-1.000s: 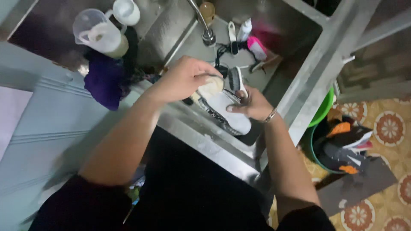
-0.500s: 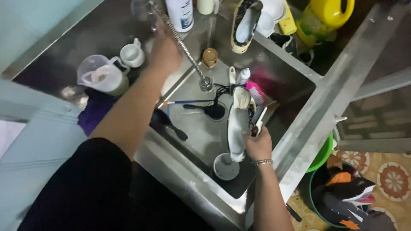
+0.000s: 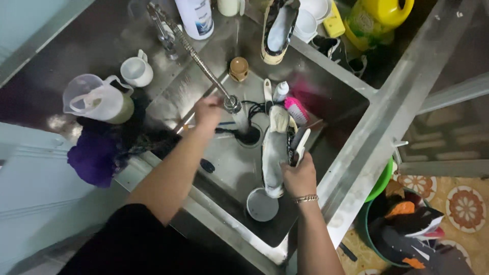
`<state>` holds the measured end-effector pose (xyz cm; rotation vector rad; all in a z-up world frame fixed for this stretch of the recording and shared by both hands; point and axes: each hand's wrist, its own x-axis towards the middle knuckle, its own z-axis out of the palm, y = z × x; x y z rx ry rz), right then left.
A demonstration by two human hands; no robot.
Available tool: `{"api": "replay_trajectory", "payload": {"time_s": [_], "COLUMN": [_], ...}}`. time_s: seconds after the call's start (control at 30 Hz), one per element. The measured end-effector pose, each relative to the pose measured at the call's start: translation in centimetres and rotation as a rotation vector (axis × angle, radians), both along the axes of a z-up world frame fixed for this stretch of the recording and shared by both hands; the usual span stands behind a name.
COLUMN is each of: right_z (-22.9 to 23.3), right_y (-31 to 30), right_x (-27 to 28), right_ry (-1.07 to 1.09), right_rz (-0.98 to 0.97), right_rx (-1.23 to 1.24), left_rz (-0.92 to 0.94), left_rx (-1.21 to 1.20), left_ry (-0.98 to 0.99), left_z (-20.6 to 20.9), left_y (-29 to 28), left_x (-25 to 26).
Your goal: The person is cleaning shoes at a sink using water and a brush.
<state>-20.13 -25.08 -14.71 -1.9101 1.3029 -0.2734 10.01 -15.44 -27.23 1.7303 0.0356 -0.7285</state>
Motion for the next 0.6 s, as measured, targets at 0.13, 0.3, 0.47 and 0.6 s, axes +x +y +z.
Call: {"api": "replay_trajectory", "payload": {"time_s": [0.13, 0.3, 0.47, 0.6], "right_z": [-0.3, -0.5, -1.9, -3.3], "right_y": [0.2, -0.3, -0.4, -0.9], "right_x": [0.3, 0.0, 0.1, 1.1], "right_ry": [0.028, 0.011, 0.003, 0.078], "right_rz": [-0.020, -0.014, 0.004, 0.086], "right_rx": [0.037, 0.018, 0.021, 0.032], "left_rz": [0.097, 0.306, 0.209, -0.109], "left_rx": [-0.342, -0.558, -0.393, -0.219], "left_ry": [0.501, 0.505, 0.447, 0.389], "left_z": [-3.6, -6.7, -6.2, 1.6], "left_y": [-2.6, -6.3, -5.4, -3.5], "left_x": [-3.6, -5.9, -7.0, -7.4]}}
